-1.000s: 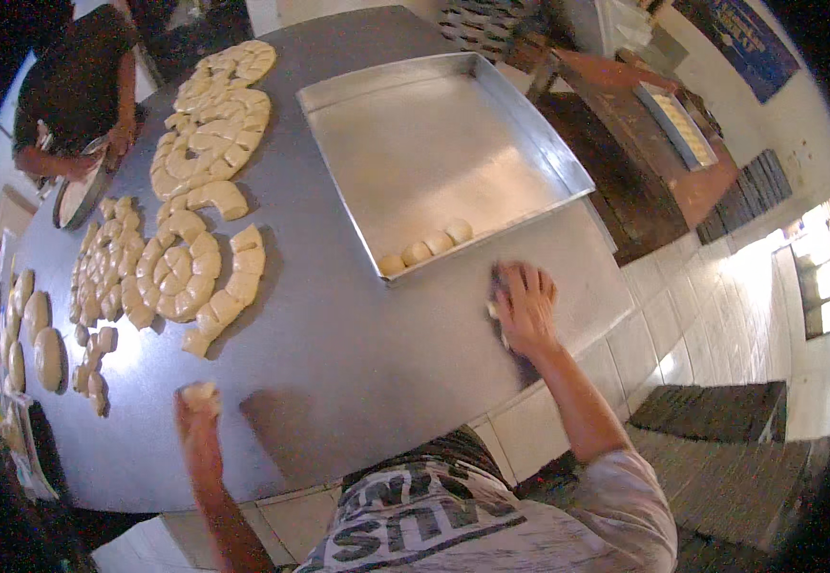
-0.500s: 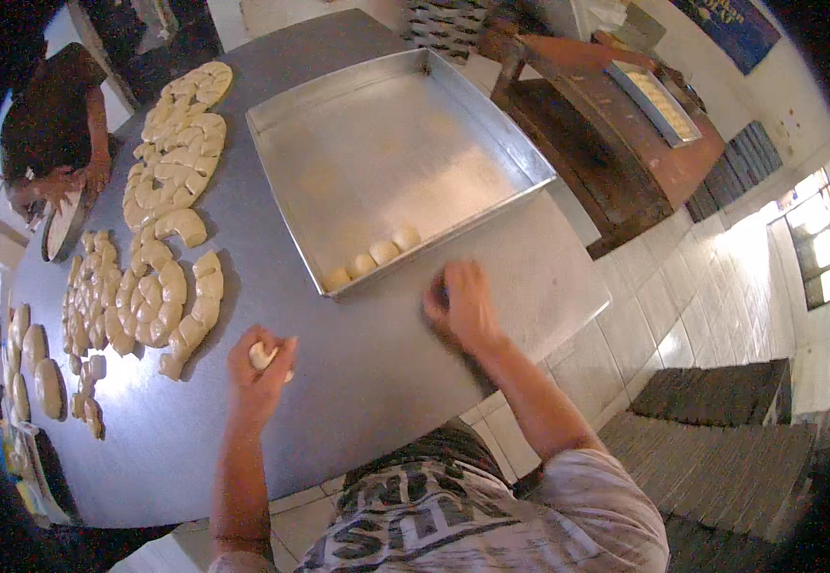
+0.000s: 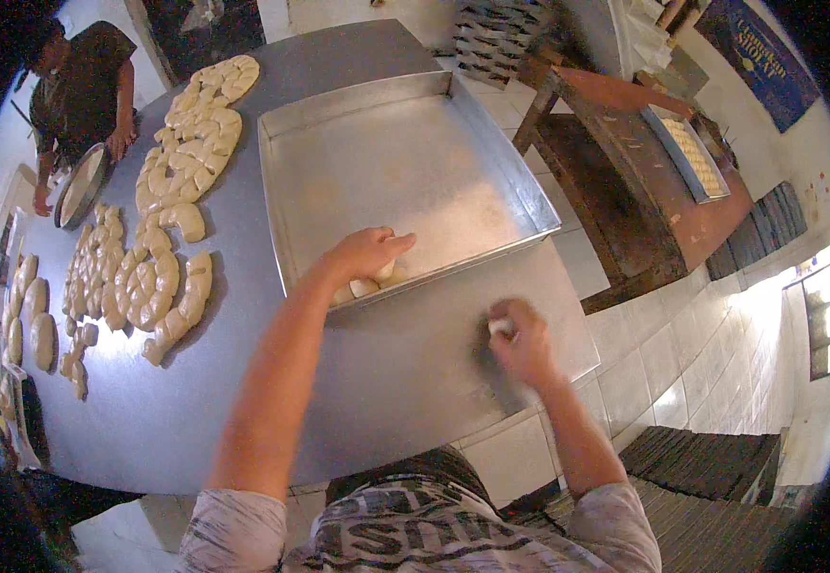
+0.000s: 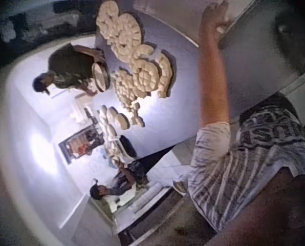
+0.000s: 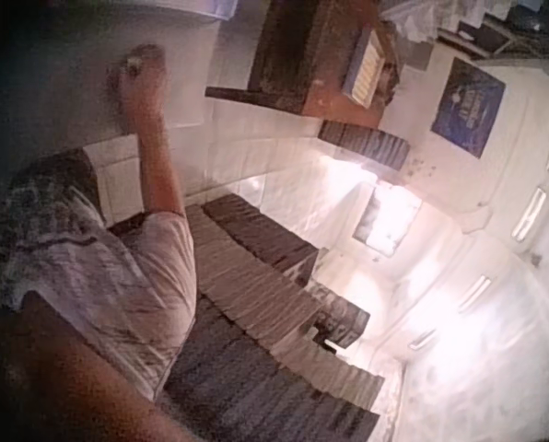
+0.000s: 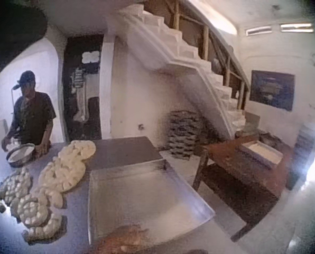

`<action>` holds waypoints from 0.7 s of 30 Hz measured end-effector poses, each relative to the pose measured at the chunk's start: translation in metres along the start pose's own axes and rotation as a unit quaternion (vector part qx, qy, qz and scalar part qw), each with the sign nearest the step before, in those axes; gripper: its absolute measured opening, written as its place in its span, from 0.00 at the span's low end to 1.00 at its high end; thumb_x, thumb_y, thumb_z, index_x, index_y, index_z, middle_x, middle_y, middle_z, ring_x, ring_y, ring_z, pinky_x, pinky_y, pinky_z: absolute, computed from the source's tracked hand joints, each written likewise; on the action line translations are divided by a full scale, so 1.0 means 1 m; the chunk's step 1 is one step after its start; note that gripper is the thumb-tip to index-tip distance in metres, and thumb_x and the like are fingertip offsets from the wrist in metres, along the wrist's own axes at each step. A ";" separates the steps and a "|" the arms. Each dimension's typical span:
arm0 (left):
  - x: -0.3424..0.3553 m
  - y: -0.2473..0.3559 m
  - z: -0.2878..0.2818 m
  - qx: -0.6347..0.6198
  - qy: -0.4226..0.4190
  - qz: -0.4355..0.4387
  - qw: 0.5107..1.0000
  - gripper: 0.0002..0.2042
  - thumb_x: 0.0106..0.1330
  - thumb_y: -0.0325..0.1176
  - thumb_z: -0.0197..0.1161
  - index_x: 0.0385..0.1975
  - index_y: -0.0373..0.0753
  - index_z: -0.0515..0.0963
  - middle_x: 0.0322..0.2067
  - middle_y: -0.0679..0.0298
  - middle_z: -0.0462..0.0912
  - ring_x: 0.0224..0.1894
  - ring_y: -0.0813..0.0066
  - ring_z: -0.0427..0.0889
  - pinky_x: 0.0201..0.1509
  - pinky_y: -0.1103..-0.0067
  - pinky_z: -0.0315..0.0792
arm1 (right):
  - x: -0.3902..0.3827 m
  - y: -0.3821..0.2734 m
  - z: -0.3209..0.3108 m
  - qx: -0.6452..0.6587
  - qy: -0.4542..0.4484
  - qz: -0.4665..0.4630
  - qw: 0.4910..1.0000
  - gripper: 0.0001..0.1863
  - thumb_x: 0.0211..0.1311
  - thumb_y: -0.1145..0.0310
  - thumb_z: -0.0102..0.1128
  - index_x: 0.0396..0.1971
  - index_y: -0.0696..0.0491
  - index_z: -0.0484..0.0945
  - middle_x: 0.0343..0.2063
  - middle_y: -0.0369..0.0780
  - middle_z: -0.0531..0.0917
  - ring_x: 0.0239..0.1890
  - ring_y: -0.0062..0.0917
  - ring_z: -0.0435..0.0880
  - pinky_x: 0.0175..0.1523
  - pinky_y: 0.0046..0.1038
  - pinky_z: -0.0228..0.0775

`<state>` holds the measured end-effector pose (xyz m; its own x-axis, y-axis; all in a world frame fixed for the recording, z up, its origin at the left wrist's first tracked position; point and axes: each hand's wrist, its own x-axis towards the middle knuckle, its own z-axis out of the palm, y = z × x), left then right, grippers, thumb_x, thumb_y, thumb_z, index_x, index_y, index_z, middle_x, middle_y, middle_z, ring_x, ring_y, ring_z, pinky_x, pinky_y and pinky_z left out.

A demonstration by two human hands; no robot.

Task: The person rolls pieces of dough into small balls by hand and places them in a metal tray, then moves the full tray to a stack and begins filling another tray.

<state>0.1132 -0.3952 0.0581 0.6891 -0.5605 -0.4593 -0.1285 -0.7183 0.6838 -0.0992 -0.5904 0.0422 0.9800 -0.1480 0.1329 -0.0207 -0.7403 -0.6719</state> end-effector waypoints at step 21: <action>-0.260 -0.208 -0.025 -0.362 0.179 0.068 0.912 0.19 0.67 0.45 0.50 0.49 0.38 0.72 0.45 0.62 0.76 0.48 0.69 0.74 0.52 0.73 0.67 | -0.025 -0.163 0.131 0.100 -0.192 -0.132 0.967 0.14 0.59 0.74 0.49 0.46 0.56 0.73 0.41 0.46 0.78 0.45 0.39 0.76 0.51 0.35 0.66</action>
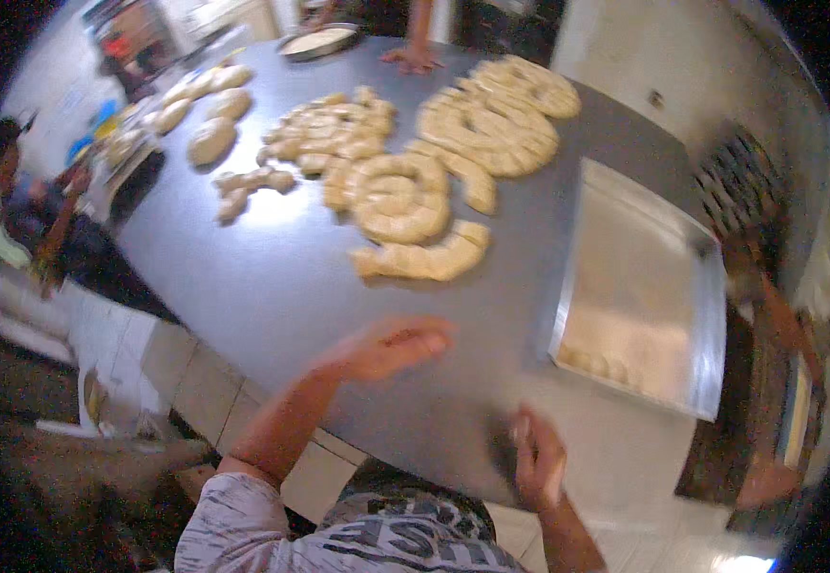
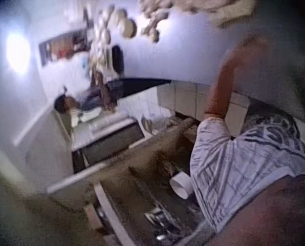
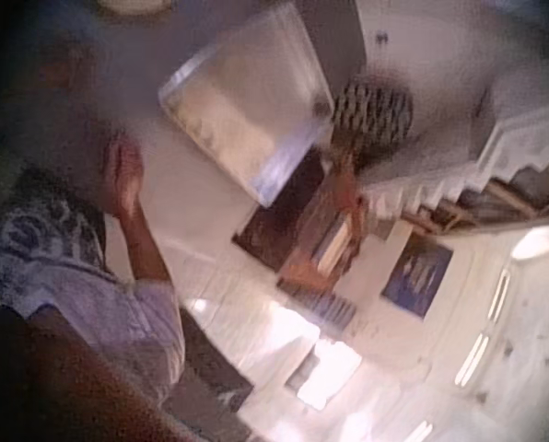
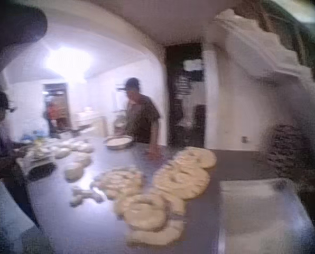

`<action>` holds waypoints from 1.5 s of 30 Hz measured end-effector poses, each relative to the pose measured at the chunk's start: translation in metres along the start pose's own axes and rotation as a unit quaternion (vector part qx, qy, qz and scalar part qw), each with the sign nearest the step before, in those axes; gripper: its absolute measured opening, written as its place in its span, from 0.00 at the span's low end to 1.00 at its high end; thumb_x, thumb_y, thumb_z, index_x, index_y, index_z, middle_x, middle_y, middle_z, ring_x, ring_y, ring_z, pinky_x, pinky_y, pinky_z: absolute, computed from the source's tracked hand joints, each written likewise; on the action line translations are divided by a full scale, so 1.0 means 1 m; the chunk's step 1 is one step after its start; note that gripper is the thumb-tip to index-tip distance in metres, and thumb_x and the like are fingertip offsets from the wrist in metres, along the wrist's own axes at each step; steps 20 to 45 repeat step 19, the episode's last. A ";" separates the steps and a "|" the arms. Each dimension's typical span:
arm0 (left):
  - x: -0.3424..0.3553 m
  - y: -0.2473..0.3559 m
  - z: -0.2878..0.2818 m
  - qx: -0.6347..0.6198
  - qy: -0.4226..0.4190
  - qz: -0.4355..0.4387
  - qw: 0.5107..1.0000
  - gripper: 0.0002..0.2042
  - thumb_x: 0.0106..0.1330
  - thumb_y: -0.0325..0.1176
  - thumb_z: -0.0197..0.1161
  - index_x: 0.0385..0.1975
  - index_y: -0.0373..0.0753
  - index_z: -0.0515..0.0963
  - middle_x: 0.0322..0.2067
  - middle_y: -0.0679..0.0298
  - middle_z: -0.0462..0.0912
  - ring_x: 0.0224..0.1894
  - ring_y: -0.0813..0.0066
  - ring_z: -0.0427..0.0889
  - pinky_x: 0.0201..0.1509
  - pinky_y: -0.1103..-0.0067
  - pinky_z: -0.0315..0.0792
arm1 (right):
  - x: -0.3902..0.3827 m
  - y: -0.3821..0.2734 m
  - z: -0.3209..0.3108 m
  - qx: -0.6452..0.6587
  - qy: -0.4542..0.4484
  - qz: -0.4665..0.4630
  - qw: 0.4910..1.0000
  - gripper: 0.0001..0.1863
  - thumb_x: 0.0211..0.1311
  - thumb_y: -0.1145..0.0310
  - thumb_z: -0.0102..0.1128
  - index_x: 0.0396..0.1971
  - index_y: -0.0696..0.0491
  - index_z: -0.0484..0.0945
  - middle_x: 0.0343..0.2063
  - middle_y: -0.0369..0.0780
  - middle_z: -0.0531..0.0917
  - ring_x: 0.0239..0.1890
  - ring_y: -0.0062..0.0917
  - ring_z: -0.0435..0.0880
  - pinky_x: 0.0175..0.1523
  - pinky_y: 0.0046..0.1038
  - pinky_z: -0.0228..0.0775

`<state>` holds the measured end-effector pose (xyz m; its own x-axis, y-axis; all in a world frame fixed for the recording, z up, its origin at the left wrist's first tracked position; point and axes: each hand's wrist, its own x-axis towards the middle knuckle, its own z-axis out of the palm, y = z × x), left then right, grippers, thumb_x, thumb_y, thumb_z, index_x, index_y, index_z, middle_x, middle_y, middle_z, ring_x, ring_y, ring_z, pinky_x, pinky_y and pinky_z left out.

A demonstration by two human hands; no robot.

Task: The person rolls pieces of dough into small balls by hand and places them in a metal tray, then moves the full tray to a stack and begins filling another tray.

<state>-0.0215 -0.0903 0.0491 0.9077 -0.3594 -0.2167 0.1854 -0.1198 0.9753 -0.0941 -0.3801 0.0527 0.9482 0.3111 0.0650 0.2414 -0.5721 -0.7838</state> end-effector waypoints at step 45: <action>0.010 -0.101 -0.377 0.327 0.597 -0.123 0.723 0.39 0.52 0.55 0.58 0.61 0.42 0.54 0.50 0.48 0.72 0.53 0.49 0.70 0.60 0.64 0.59 | 0.067 0.012 0.065 -0.242 0.241 0.128 0.931 0.15 0.42 0.66 0.63 0.30 0.56 0.71 0.28 0.44 0.73 0.36 0.41 0.69 0.45 0.38 0.60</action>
